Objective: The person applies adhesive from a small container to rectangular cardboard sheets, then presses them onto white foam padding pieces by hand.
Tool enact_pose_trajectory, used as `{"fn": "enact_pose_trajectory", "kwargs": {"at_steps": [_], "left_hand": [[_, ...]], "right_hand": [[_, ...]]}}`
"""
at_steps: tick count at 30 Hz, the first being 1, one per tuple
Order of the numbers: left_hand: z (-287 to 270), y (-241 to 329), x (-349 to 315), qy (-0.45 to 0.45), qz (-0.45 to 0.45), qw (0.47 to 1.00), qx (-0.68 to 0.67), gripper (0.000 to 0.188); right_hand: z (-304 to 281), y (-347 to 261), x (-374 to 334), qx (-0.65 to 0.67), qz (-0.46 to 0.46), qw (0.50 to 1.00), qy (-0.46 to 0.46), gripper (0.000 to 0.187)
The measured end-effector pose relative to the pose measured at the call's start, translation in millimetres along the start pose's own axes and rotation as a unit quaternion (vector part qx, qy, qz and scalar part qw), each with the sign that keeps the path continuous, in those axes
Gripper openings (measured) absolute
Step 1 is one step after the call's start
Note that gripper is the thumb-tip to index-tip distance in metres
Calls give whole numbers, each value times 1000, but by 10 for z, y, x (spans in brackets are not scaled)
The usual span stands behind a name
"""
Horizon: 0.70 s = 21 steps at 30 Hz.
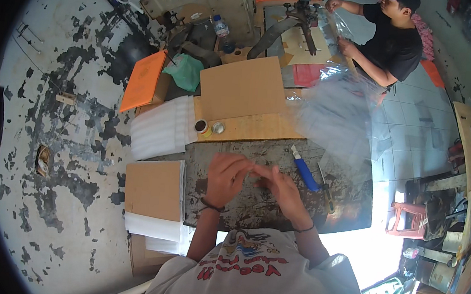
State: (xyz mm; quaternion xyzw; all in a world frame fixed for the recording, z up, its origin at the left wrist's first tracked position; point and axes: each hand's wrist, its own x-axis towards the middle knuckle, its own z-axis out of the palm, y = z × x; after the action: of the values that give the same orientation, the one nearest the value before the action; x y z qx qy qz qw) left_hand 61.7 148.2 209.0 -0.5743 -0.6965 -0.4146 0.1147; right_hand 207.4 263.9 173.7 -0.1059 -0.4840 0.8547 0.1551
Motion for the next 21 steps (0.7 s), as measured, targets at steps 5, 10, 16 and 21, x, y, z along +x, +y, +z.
{"fn": "enact_pose_trajectory", "kwargs": {"at_steps": [5, 10, 16, 21], "left_hand": [[230, -24, -482, 49, -129, 987, -78, 6], [291, -175, -1004, 99, -320, 920, -205, 9], [243, -254, -1257, -101, -370, 922, -60, 25], [242, -330, -1597, -219, -313, 923, -44, 13]], "right_hand": [[-51, 175, -72, -22, 94, 995, -1, 60], [-204, 498, -35, -135, 96, 986, 19, 35], [-634, 1172, 97, -223, 138, 965, 22, 24], [-798, 1502, -7, -236, 178, 955, -24, 22]]}}
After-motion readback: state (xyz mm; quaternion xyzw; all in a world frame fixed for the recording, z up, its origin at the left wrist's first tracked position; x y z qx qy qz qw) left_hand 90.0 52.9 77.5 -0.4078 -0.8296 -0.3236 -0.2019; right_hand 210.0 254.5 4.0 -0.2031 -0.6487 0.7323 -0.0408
